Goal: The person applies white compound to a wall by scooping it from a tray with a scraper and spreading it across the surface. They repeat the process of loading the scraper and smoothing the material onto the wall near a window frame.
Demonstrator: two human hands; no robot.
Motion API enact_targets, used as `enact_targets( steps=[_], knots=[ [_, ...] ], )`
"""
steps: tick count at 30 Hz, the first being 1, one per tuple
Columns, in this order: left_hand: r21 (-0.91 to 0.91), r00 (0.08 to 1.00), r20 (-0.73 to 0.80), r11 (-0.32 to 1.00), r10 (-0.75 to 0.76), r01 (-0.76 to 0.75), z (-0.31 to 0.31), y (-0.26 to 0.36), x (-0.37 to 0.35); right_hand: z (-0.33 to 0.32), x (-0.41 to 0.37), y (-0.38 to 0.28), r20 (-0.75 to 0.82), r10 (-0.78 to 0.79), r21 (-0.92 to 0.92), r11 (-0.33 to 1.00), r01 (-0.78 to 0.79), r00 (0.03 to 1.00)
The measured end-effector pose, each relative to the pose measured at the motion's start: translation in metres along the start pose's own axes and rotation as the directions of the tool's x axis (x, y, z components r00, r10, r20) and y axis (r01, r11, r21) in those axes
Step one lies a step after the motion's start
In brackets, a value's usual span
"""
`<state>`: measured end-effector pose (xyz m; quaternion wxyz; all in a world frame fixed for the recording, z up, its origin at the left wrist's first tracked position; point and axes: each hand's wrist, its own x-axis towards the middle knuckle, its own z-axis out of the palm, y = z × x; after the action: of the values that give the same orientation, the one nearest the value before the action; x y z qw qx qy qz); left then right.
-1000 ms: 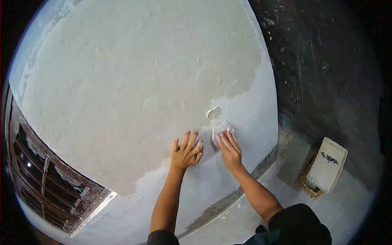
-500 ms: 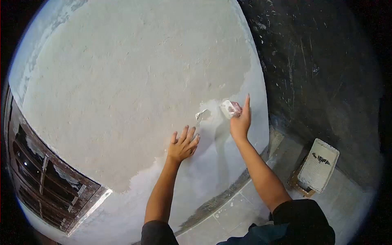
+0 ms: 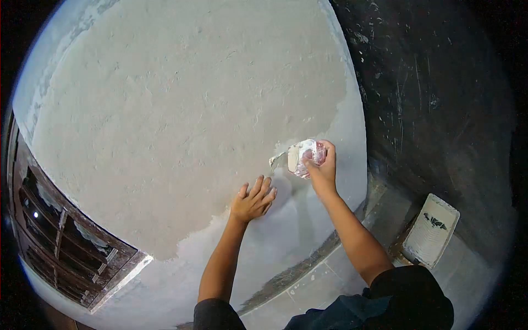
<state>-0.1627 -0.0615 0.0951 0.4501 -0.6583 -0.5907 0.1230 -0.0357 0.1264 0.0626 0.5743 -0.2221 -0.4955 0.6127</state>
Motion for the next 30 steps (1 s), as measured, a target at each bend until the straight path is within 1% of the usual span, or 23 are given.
enact_targets(
  steps=[1, 3, 6, 7, 8, 10, 11, 12, 14, 15, 16, 18, 19, 21, 22, 23, 24, 25, 26, 27, 28, 29, 30],
  knots=[
    [0.001, 1.0, 0.0, 1.0, -0.001, 0.001, 0.0, 0.0, 0.0, 0.001, -0.001, -0.006, 0.001, -0.001, 0.001, 1.0, 0.001, 1.0],
    [0.006, 1.0, 0.004, 1.0, 0.012, -0.012, 0.0, -0.001, -0.001, 0.001, -0.001, -0.024, 0.038, -0.134, -0.171, 0.976, 0.139, 0.99],
    [-0.005, 1.0, 0.002, 1.0, -0.003, 0.003, -0.002, 0.0, -0.003, -0.003, 0.009, -0.045, 0.068, -0.16, -0.286, 0.943, 0.173, 0.985],
    [-0.003, 1.0, 0.002, 1.0, -0.004, 0.004, -0.003, 0.0, -0.003, -0.002, 0.014, -0.045, 0.085, -0.348, -0.308, 0.882, 0.357, 0.934],
    [-0.009, 1.0, -0.004, 1.0, -0.002, 0.002, -0.004, -0.001, -0.003, -0.001, 0.014, -0.045, 0.085, -0.349, -0.307, 0.882, 0.358, 0.933],
    [-0.012, 1.0, -0.01, 1.0, 0.006, -0.006, -0.004, -0.004, -0.003, 0.006, 0.014, -0.043, 0.316, -0.464, -0.225, 0.811, 0.54, 0.828],
    [-0.007, 1.0, -0.005, 1.0, 0.007, -0.007, -0.004, -0.004, -0.003, 0.008, 0.009, -0.04, 0.402, -0.478, -0.15, 0.807, 0.571, 0.781],
    [-0.001, 1.0, 0.0, 1.0, 0.008, -0.008, -0.005, -0.005, -0.003, 0.011, 0.005, -0.041, 0.399, -0.479, -0.148, 0.808, 0.571, 0.781],
    [0.019, 1.0, -0.019, 1.0, 0.018, -0.017, -0.006, -0.006, -0.003, 0.014, 0.001, -0.044, 0.651, -0.451, -0.146, 0.715, 0.684, 0.611],
    [0.036, 0.999, -0.038, 0.999, 0.025, -0.024, -0.007, -0.007, -0.002, 0.018, 0.009, -0.039, 0.672, -0.521, -0.103, 0.638, 0.763, 0.527],
    [0.039, 0.999, -0.037, 0.999, 0.028, -0.027, -0.008, -0.006, -0.001, 0.017, 0.025, -0.036, 0.669, -0.524, -0.102, 0.639, 0.763, 0.527],
    [0.052, 1.0, -0.018, 0.998, 0.022, -0.021, -0.008, -0.003, 0.001, 0.012, 0.06, -0.033, 0.403, -0.655, -0.329, 0.548, 0.769, 0.639],
    [0.067, 1.0, 0.002, 0.998, 0.004, -0.004, -0.007, -0.001, 0.001, 0.011, 0.065, -0.045, 0.404, -0.655, -0.329, 0.547, 0.769, 0.639],
    [0.072, 1.0, -0.008, 0.997, 0.003, -0.003, -0.008, -0.001, 0.0, 0.006, 0.07, -0.066, 0.082, -0.635, -0.338, 0.708, 0.621, 0.768],
    [0.078, 1.0, -0.017, 0.997, 0.004, -0.003, -0.008, -0.002, 0.0, 0.01, 0.059, -0.063, 0.083, -0.634, -0.337, 0.708, 0.62, 0.769],
    [0.078, 1.0, -0.017, 0.997, 0.003, -0.002, -0.007, -0.003, -0.001, 0.017, 0.038, -0.057, 0.329, -0.646, -0.213, 0.66, 0.72, 0.689],
    [0.063, 1.0, -0.02, 0.998, -0.008, 0.01, -0.005, -0.004, 0.0, 0.021, 0.025, -0.049, 0.545, -0.635, -0.064, 0.62, 0.782, 0.548],
    [0.049, 1.0, -0.024, 0.999, -0.02, 0.021, -0.004, -0.004, 0.0, 0.019, 0.026, -0.039, 0.624, -0.505, -0.172, 0.656, 0.735, 0.596],
    [0.048, 1.0, -0.023, 0.999, -0.021, 0.022, -0.004, -0.003, 0.0, 0.011, 0.037, -0.034, 0.625, -0.504, -0.171, 0.656, 0.735, 0.596],
    [0.043, 1.0, -0.001, 0.999, -0.018, 0.018, -0.007, -0.001, 0.003, 0.004, 0.054, -0.035, 0.352, -0.581, -0.318, 0.663, 0.678, 0.734],
    [0.037, 1.0, 0.021, 0.999, -0.016, 0.015, -0.008, 0.0, 0.004, 0.0, 0.063, -0.034, 0.044, -0.627, -0.438, 0.688, 0.579, 0.778],
    [0.037, 1.0, 0.022, 0.999, -0.016, 0.015, -0.008, 0.001, 0.003, 0.001, 0.06, -0.03, 0.045, -0.626, -0.437, 0.688, 0.579, 0.778],
    [0.039, 1.0, 0.005, 0.999, -0.008, 0.008, -0.006, 0.001, 0.001, 0.006, 0.05, -0.03, 0.124, -0.652, -0.356, 0.674, 0.647, 0.748]
  ],
)
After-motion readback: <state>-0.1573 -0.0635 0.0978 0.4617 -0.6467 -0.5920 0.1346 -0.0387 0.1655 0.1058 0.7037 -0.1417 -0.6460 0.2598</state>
